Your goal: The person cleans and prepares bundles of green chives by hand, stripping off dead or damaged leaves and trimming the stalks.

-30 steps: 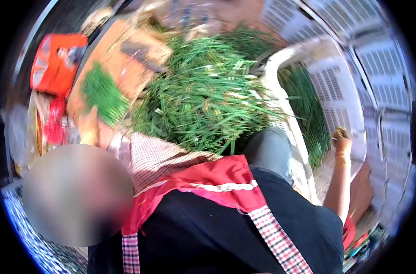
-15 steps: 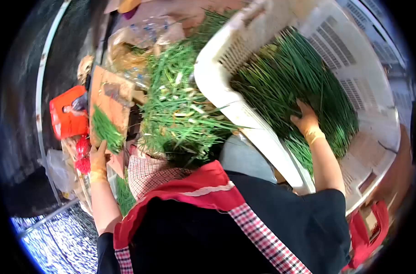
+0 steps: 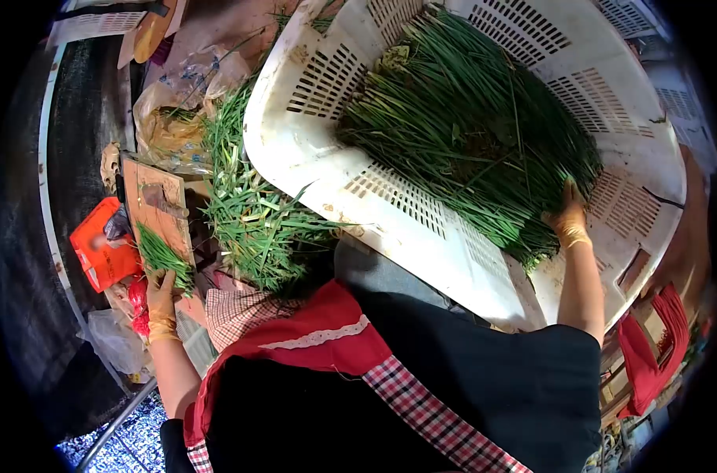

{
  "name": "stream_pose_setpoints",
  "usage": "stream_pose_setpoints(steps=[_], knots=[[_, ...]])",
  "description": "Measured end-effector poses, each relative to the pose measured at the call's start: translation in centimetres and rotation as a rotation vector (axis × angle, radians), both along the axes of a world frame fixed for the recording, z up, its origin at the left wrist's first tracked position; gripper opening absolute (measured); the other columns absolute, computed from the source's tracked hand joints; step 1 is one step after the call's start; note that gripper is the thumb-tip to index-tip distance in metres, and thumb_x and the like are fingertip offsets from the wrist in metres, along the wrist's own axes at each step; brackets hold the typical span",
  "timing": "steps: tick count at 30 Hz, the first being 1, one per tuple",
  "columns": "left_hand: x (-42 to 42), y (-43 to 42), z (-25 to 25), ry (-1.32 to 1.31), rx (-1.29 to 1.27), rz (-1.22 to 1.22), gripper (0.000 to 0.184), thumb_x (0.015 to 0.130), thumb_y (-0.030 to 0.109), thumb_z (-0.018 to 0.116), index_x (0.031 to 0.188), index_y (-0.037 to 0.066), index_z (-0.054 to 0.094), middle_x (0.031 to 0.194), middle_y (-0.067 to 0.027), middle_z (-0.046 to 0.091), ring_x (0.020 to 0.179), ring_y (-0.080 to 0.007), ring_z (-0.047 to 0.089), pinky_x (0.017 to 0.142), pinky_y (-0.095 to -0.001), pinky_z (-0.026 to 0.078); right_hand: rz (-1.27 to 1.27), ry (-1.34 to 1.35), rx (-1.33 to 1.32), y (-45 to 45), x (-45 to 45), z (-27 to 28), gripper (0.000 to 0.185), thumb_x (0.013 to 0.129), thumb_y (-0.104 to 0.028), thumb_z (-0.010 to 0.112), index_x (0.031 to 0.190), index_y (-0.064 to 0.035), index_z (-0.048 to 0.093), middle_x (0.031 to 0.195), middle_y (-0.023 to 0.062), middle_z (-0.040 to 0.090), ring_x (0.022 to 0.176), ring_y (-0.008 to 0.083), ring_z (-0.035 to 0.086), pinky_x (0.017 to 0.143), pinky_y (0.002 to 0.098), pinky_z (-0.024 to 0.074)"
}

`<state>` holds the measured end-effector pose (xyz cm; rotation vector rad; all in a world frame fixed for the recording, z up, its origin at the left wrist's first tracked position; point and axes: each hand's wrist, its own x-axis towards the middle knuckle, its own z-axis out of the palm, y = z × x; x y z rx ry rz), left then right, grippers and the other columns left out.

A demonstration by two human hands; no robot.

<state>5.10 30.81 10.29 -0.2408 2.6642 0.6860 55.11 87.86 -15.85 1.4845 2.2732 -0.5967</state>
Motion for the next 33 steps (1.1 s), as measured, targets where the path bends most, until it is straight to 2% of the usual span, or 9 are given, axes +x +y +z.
stream_pose_setpoints(steps=[1, 4, 9, 14, 18, 20, 23, 28, 33], knots=[[-0.7, -0.3, 0.0, -0.013, 0.02, -0.014, 0.04, 0.081, 0.031, 0.064, 0.108, 0.004, 0.054, 0.082, -0.0015, 0.06, 0.052, -0.0092, 0.054, 0.047, -0.0206, 0.041, -0.027, -0.16, 0.012, -0.8, -1.1, 0.7, 0.104, 0.055, -0.018, 0.08, 0.139, -0.0107, 0.019, 0.14, 0.0148, 0.028, 0.128, 0.0312, 0.029, 0.104, 0.0346, 0.0283], [-0.2, 1.4, 1.1, 0.022, 0.009, 0.013, 0.039, 0.081, 0.03, 0.064, 0.108, 0.004, 0.054, 0.082, -0.0009, 0.06, 0.053, -0.0091, 0.054, 0.047, -0.0208, 0.041, -0.036, -0.259, -0.022, -0.9, -1.1, -0.1, 0.118, 0.049, -0.021, 0.083, 0.141, -0.0124, 0.009, 0.141, 0.014, 0.027, 0.128, 0.0325, 0.028, 0.104, 0.0364, 0.0283], [-0.1, 0.4, 0.1, 0.015, 0.009, 0.026, 0.036, 0.081, 0.029, 0.063, 0.107, 0.005, 0.055, 0.082, -0.0004, 0.059, 0.053, -0.0091, 0.054, 0.049, -0.0206, 0.042, 0.062, -0.343, -0.112, -4.2, -0.7, 1.1, 0.095, 0.061, -0.029, 0.075, 0.138, -0.0112, 0.023, 0.138, 0.0141, 0.033, 0.124, 0.034, 0.033, 0.101, 0.0403, 0.0314], [0.3, 1.4, -0.3, 0.009, 0.041, -0.012, 0.037, 0.08, 0.027, 0.064, 0.107, 0.003, 0.054, 0.085, -0.0012, 0.058, 0.053, -0.0096, 0.054, 0.049, -0.0204, 0.042, 0.184, -0.338, -0.035, -6.0, -0.1, 1.7, 0.094, 0.065, -0.035, 0.073, 0.139, -0.0108, 0.02, 0.139, 0.0117, 0.032, 0.123, 0.0328, 0.033, 0.099, 0.0421, 0.0333], [-0.3, 1.9, 0.3, 0.0, 0.017, -0.07, 0.039, 0.08, 0.029, 0.065, 0.109, 0.004, 0.054, 0.085, -0.0005, 0.059, 0.055, -0.0093, 0.055, 0.049, -0.0203, 0.041, -0.002, -0.056, 0.114, -1.3, 0.8, 2.0, 0.075, 0.065, -0.039, 0.073, 0.125, -0.0065, 0.044, 0.124, 0.0184, 0.046, 0.112, 0.0341, 0.046, 0.094, 0.0384, 0.0384], [-0.3, 1.9, 1.1, -0.004, 0.008, -0.05, 0.038, 0.08, 0.029, 0.064, 0.108, 0.005, 0.055, 0.085, 0.0, 0.059, 0.056, -0.0088, 0.055, 0.049, -0.02, 0.041, -0.109, -0.114, 0.106, 0.7, 0.9, 2.9, 0.082, 0.065, -0.043, 0.073, 0.129, -0.0056, 0.039, 0.127, 0.0192, 0.044, 0.115, 0.0337, 0.044, 0.096, 0.0376, 0.0367], [0.1, 1.7, 1.2, -0.001, 0.009, -0.037, 0.038, 0.08, 0.029, 0.065, 0.107, 0.006, 0.055, 0.085, 0.0, 0.059, 0.056, -0.009, 0.055, 0.05, -0.0205, 0.041, -0.176, -0.045, -0.034, 0.3, 5.2, -3.1, 0.093, 0.062, -0.039, 0.077, 0.134, -0.0033, 0.03, 0.131, 0.0187, 0.041, 0.12, 0.0324, 0.04, 0.099, 0.0359, 0.0349], [0.9, 1.6, 1.6, -0.006, 0.033, -0.03, 0.036, 0.079, 0.029, 0.066, 0.105, 0.006, 0.056, 0.085, 0.0004, 0.059, 0.057, -0.0094, 0.056, 0.05, -0.0205, 0.041, -0.277, -0.041, -0.291, -0.8, 4.4, -0.9, 0.113, 0.053, -0.052, 0.078, 0.138, -0.0046, 0.021, 0.137, 0.0198, 0.032, 0.128, 0.0322, 0.03, 0.103, 0.0344, 0.0291], [0.5, 0.6, 1.2, -0.063, 0.014, -0.037, 0.036, 0.079, 0.028, 0.065, 0.106, 0.006, 0.056, 0.087, 0.0003, 0.06, 0.058, -0.0095, 0.056, 0.05, -0.0207, 0.042, -0.144, -0.256, -0.272, -0.3, 2.1, 0.8, 0.113, 0.049, -0.042, 0.083, 0.136, 0.0, 0.024, 0.134, 0.0192, 0.038, 0.125, 0.0301, 0.035, 0.102, 0.0329, 0.0304]])
